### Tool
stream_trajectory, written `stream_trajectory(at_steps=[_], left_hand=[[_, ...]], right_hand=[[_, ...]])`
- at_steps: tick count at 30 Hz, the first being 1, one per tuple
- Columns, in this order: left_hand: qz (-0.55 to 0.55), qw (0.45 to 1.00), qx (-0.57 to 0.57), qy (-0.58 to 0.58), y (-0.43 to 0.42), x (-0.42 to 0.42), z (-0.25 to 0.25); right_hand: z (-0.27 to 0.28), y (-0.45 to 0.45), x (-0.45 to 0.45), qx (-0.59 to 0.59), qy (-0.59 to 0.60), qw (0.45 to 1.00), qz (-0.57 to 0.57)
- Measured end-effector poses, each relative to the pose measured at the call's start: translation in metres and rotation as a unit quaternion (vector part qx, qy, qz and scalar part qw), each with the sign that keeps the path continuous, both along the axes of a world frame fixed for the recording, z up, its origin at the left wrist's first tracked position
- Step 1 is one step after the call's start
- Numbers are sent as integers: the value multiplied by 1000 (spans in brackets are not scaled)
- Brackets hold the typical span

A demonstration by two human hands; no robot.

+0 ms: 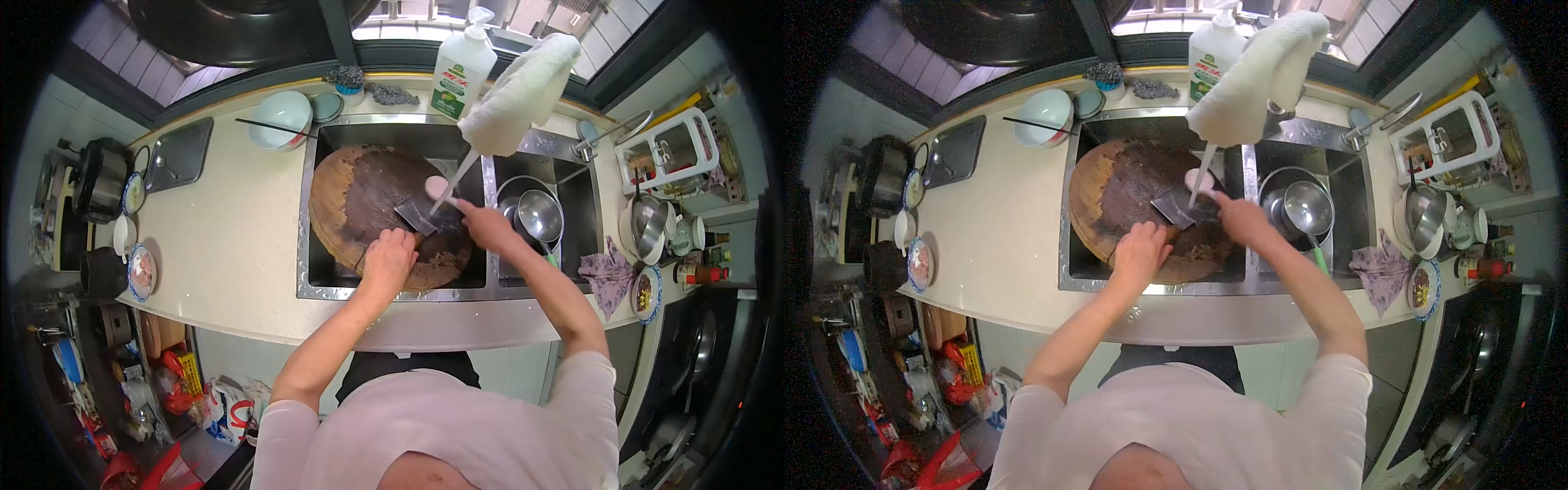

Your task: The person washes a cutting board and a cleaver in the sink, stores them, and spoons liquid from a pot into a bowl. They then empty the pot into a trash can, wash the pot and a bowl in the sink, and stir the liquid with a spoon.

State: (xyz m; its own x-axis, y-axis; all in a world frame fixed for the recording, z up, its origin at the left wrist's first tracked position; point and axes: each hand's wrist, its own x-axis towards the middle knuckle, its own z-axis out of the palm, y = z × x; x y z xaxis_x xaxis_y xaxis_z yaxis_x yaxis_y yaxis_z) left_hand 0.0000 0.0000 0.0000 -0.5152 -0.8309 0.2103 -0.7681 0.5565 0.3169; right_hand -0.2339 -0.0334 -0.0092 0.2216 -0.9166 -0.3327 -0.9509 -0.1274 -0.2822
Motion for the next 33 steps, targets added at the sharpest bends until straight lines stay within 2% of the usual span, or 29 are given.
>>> stream_trajectory(at_steps=[1, 4, 8, 10, 12, 14, 18, 21, 22, 26, 27, 30, 31, 33], left_hand=[[4, 1000, -9, 7, 3, -2, 3], [3, 1000, 3, 18, -3, -7, 2], [-1, 1000, -2, 20, 2, 0, 1], [0, 1000, 3, 10, -1, -3, 1], [0, 1000, 9, 7, 0, 0, 2], [-2, 1000, 11, 18, 1, -1, 2], [-2, 1000, 13, 18, 2, -1, 0], [3, 1000, 17, -9, 0, -2, 3], [7, 1000, 21, -21, 0, -3, 4], [4, 999, 31, -43, -2, -5, -2], [-1, 999, 22, -49, -1, -6, -2], [-8, 998, 21, -57, 0, -6, -6], [-8, 997, 36, -68, -1, -6, -1], [5, 1000, 24, -6, -7, 1, 1]], right_hand=[[33, 14, 19, 23, 22, 999, 23], [49, 29, 35, -31, -39, 997, 51], [-10, -11, 29, -76, -44, 996, -16], [-17, -20, 27, -42, -63, 997, -31], [29, 18, 44, -7, -63, 998, -4], [41, 47, 53, 24, -25, 999, 39], [-17, 24, 36, -47, -35, 995, -78], [-24, 17, 28, -18, -45, 992, -120], [-4, 36, 35, -2, -39, 992, -118], [25, 93, 42, 4, -62, 996, -63], [3, 87, 33, -34, -86, 993, -77], [-38, 37, 11, -19, -62, 985, -162], [-43, 26, 4, -7, -65, 983, -173], [-21, 22, 5, 14, -79, 978, -194]])
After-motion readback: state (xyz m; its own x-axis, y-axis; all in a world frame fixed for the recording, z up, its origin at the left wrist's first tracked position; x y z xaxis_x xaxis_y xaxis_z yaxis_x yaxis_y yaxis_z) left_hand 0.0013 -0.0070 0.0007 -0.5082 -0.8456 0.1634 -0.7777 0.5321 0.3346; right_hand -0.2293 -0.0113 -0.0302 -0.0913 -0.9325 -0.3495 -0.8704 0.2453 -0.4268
